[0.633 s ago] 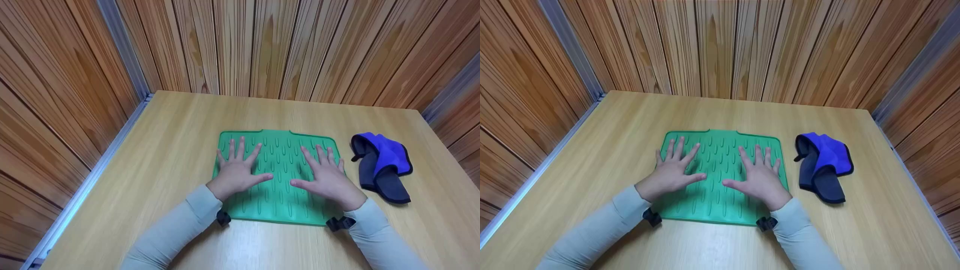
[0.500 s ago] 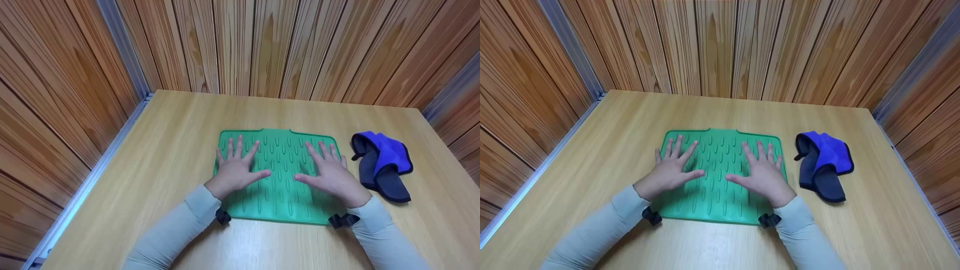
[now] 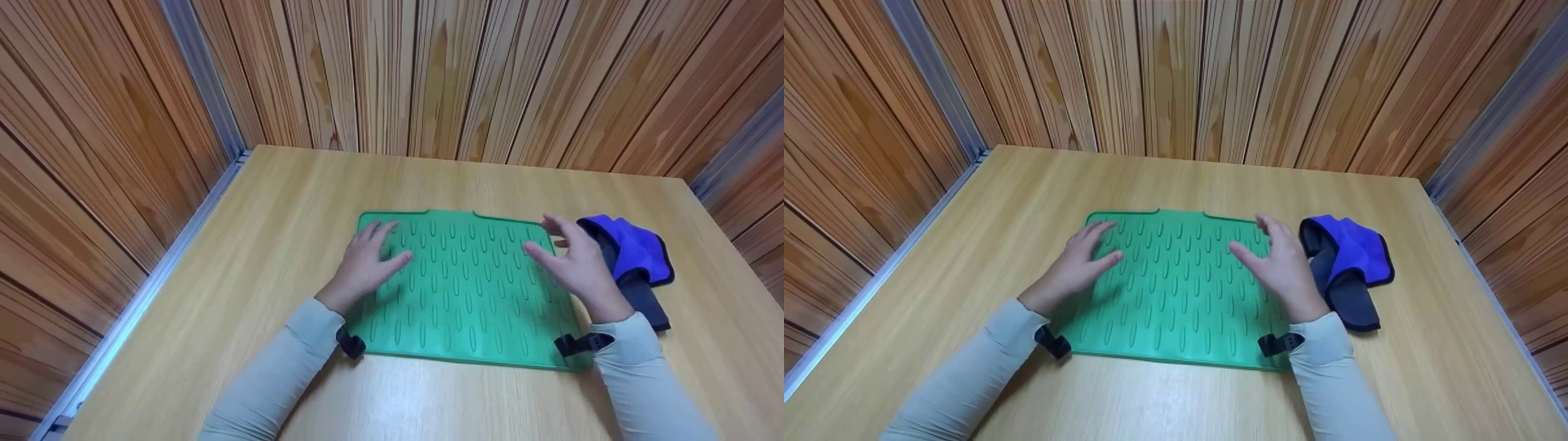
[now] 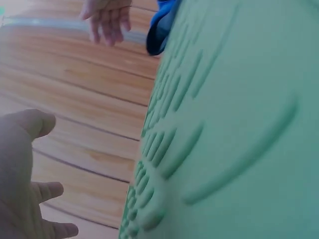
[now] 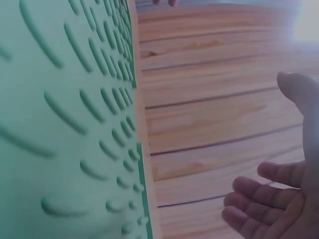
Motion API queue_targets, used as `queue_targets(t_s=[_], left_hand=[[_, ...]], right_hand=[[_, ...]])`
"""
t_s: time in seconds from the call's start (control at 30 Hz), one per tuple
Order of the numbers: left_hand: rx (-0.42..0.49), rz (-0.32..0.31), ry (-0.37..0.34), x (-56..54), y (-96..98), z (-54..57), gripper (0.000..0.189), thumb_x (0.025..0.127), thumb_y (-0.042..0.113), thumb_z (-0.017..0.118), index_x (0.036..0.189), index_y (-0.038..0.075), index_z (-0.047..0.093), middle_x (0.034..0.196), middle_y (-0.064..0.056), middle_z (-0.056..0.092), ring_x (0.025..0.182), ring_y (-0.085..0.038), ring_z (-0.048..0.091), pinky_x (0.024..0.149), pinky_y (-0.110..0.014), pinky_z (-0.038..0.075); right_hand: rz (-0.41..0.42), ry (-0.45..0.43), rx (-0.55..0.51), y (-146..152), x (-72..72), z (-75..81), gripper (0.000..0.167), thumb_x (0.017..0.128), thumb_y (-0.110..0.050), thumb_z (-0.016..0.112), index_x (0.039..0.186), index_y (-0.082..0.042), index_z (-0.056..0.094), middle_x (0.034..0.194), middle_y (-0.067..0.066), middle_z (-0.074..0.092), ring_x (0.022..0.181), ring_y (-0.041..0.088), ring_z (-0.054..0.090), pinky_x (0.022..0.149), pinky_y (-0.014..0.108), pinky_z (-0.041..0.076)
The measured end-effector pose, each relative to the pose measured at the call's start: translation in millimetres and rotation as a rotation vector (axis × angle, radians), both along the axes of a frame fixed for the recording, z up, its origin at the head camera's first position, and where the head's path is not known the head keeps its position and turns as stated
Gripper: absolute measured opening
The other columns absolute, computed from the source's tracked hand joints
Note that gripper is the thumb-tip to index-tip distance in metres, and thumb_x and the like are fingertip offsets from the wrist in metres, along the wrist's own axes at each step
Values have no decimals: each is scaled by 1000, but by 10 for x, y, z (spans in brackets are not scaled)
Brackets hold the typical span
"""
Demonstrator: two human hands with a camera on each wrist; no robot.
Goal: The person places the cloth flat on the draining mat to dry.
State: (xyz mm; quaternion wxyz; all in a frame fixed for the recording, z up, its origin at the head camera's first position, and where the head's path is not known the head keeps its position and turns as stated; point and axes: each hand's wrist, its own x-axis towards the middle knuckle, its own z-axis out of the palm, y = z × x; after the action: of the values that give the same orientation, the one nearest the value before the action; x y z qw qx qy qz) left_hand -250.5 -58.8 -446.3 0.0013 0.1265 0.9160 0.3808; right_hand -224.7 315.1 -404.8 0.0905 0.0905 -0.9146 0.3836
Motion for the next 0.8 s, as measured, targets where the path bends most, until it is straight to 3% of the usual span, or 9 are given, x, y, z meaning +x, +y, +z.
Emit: queue_targets(t_s=[0.1,0.27,0.43,0.53,0.67,0.8], left_hand=[[102,27,-48,-44,-66,-36,68,97,56,58,156,31,36,165,-5,26,150,-32,24,111,-64,31],[193,46,-120,-108,-169,-124,69,98,53,57,157,24,36,164,-4,26,149,-28,25,114,-59,30],[267,51,-133,-168,-247,-172,65,100,44,58,157,21,36,165,-10,21,151,-29,21,116,-58,26],[302,59,-160,-188,-288,-208,62,100,39,59,156,21,37,165,-8,21,151,-29,20,117,-58,25],[269,66,-164,-197,-348,-264,62,100,37,60,156,20,39,166,-10,21,151,-35,17,117,-60,23],[79,60,-116,-187,-438,-323,66,98,40,60,157,20,38,166,-16,18,152,-40,10,119,-60,10]], right_hand=[[-42,4,-53,110,-30,-4,77,96,-47,65,153,-2,38,147,22,48,135,39,44,108,59,35],[-122,33,-116,304,-87,-45,75,96,-44,67,153,-2,38,146,21,50,135,39,46,109,54,37],[-201,66,-174,511,-147,-112,71,97,-38,67,152,-3,40,143,20,53,131,35,50,107,30,42],[-264,74,-189,634,-169,-142,69,97,-38,67,151,-4,42,142,20,54,128,27,53,102,20,42],[-325,60,-218,769,-171,-154,69,97,-42,66,152,-7,43,145,18,52,128,18,53,108,27,41],[-354,1,-262,880,-159,-164,72,97,-46,63,155,-11,38,152,15,46,139,26,45,116,38,34]])
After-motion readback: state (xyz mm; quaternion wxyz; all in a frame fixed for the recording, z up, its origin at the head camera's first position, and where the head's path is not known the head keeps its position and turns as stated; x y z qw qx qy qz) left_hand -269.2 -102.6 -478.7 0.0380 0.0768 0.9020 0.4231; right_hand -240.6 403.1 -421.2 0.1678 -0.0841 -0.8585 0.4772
